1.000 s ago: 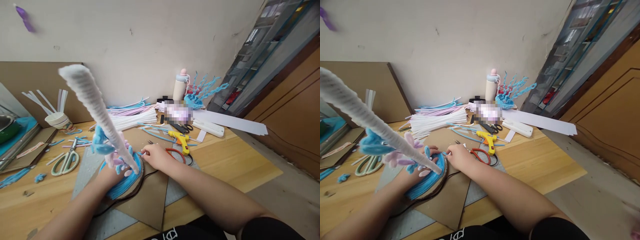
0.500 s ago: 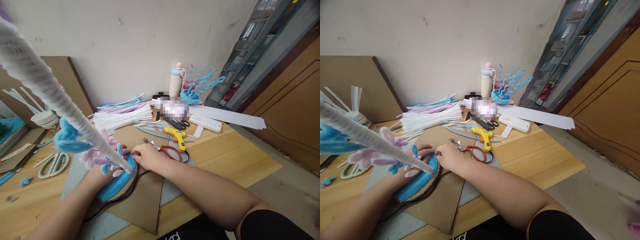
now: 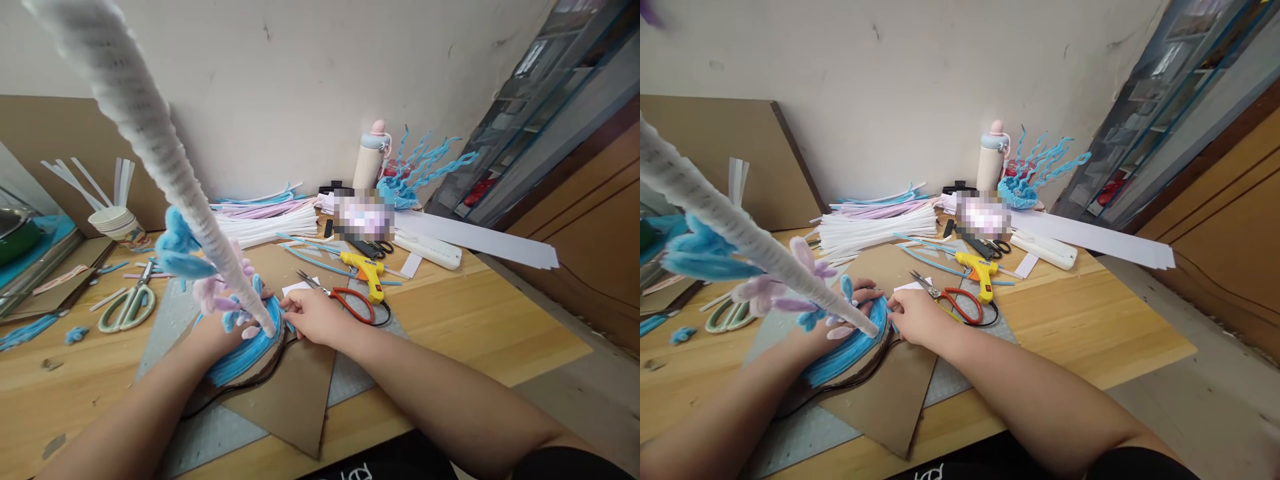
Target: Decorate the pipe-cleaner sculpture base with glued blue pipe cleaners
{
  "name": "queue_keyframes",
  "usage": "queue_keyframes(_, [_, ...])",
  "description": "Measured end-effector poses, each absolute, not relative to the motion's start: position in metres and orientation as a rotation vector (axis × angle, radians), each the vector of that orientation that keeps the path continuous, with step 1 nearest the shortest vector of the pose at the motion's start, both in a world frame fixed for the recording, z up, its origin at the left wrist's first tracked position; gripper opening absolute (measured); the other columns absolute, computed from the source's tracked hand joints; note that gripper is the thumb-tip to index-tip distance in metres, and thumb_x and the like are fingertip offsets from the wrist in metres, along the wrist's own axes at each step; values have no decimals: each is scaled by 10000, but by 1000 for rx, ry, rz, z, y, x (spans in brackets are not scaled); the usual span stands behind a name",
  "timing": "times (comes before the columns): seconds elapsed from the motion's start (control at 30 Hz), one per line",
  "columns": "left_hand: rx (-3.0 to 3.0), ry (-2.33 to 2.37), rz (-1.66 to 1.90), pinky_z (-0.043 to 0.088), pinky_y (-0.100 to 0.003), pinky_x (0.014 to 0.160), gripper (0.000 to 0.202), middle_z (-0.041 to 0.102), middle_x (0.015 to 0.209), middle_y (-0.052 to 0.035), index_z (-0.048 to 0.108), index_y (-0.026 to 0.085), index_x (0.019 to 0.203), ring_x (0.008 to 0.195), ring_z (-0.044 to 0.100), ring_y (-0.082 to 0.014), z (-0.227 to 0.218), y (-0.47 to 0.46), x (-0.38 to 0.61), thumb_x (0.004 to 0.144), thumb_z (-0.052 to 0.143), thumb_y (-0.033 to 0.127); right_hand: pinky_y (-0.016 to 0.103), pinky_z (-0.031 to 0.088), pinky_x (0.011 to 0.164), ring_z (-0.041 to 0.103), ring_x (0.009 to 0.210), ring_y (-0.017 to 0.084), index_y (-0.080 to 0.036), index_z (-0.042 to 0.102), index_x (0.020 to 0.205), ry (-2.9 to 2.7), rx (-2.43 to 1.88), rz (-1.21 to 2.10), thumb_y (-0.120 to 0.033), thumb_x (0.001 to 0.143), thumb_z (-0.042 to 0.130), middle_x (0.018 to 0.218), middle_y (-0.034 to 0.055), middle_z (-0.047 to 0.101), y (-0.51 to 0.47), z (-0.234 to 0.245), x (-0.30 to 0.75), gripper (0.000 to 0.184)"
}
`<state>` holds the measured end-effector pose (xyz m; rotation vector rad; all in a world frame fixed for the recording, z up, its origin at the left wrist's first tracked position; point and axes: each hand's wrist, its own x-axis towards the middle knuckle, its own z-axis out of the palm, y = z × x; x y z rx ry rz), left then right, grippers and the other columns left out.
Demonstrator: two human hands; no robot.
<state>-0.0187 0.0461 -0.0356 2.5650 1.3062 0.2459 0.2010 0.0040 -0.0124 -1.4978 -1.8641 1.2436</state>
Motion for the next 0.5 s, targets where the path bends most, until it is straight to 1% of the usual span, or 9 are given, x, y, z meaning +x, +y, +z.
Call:
queue_keyframes(0.07, [2564, 1297, 276, 289, -393, 1123, 373, 501, 1368, -54, 563, 248, 1258, 1269, 433, -243, -36, 46, -19, 956, 375, 363, 179, 394, 457, 577, 464, 93, -186, 643, 912, -1886, -1492, 1219, -121, 849, 523, 544, -53, 597, 2, -12, 202, 150])
queue_keyframes(0.13, [2548, 1317, 297, 312, -396, 1111, 375, 520, 1353, -56, 577, 262, 1244, 1238, 470, -249, -35, 46, -18, 946, 388, 389, 191, 403, 506, 590, 519, 101, -196, 654, 893, -1925, -1476, 1150, -120, 850, 518, 581, -41, 617, 1, -13, 203, 161])
queue_keyframes(0.2, [2540, 1317, 308, 342, -385, 1095, 382, 533, 1340, -47, 583, 273, 1243, 1214, 497, -250, -33, 45, -17, 941, 385, 397, 212, 409, 578, 602, 627, 119, -203, 666, 860, -1976, -1448, 1050, -132, 833, 555, 673, -18, 650, 0, -11, 204, 134])
queue_keyframes(0.3, [2541, 1312, 333, 346, -378, 1097, 378, 550, 1312, -36, 602, 269, 1221, 1213, 500, -247, -30, 43, -13, 940, 371, 373, 238, 397, 678, 587, 770, 143, -202, 667, 796, -2072, -1385, 923, -123, 808, 594, 797, 4, 670, -1, -8, 205, 108])
queue_keyframes(0.4, [2540, 1314, 358, 370, -390, 1081, 376, 565, 1277, -51, 621, 243, 1185, 1190, 519, -245, -25, 41, -9, 936, 363, 356, 254, 383, 717, 570, 798, 153, -198, 653, 787, -2156, -1343, 852, -115, 814, 581, 817, 13, 662, -3, -4, 204, 113])
queue_keyframes(0.5, [2532, 1329, 356, 430, -377, 1021, 379, 598, 1190, -52, 637, 224, 1141, 1126, 558, -239, -15, 36, -3, 925, 356, 359, 253, 378, 694, 564, 779, 154, -196, 637, 815, -2200, -1348, 816, -129, 815, 570, 815, 18, 650, -6, -3, 204, 94])
